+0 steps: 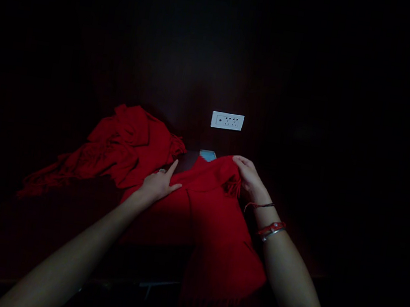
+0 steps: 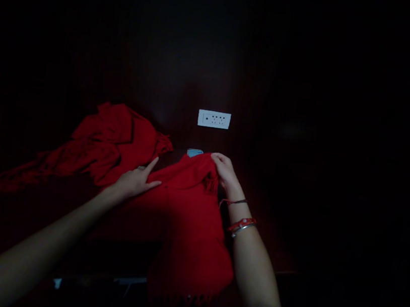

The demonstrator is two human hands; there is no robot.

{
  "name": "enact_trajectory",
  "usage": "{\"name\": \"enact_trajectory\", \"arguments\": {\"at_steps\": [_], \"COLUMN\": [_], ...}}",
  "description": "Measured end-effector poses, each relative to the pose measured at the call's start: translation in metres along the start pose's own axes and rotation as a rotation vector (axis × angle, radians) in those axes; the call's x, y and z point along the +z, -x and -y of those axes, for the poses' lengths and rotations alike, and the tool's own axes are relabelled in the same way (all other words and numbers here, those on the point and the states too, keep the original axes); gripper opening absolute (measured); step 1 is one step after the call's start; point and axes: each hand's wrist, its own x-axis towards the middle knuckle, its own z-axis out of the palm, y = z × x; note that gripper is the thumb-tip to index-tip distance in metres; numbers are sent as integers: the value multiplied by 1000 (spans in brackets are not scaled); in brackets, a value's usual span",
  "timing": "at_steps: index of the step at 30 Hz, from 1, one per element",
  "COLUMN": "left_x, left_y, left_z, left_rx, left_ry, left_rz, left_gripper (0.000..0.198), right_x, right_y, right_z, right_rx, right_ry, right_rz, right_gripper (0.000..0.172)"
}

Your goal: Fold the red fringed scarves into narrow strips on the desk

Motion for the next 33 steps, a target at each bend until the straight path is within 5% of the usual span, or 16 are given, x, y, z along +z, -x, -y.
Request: {"name": "enact_trajectory", "arguments": {"at_steps": [3, 6, 10, 13, 15, 17, 20, 22, 24, 30, 33], "left_x": [2, -5, -22, -30, -31, -28, -18, -10, -5, -12, -18], "left_y": [-3, -5, -5, 0, 3, 2, -8, -17, -23, -19, -19], "left_z": [5, 10, 15, 19, 21, 25, 32, 37, 40, 42, 44], "left_rx": [117, 168, 159, 292, 395, 422, 306, 206, 143, 181, 190], "left_ry": [25, 109, 408, 744, 955, 1131, 1228, 1153, 1091, 1299, 1383], "left_rz": [147, -16, -290, -126, 64, 169, 48, -102, -201, -297, -397], "left_gripper": [71, 47, 43, 51, 59, 59, 50, 45, 39, 32, 33], "right_x": [-7, -13, -12, -6, -5, -7, -16, -24, -30, -33, -31], "right_y": [-6, -1, 19, 26, 23, 16, 8, 8, 13, 36, 36], "right_z": [-1, 4, 13, 15, 14, 12, 13, 17, 22, 31, 30], "right_rx": [-27, 63, 376, 529, 427, 212, -52, -84, -21, 339, 351], "right_ry": [-88, -35, 165, 285, 283, 192, 44, 15, 27, 143, 192], "right_rz": [-251, -248, 378, 724, 644, 420, 141, 82, 157, 650, 678], "right_gripper": [9, 9, 22, 36, 40, 43, 54, 63, 66, 57, 48]}}
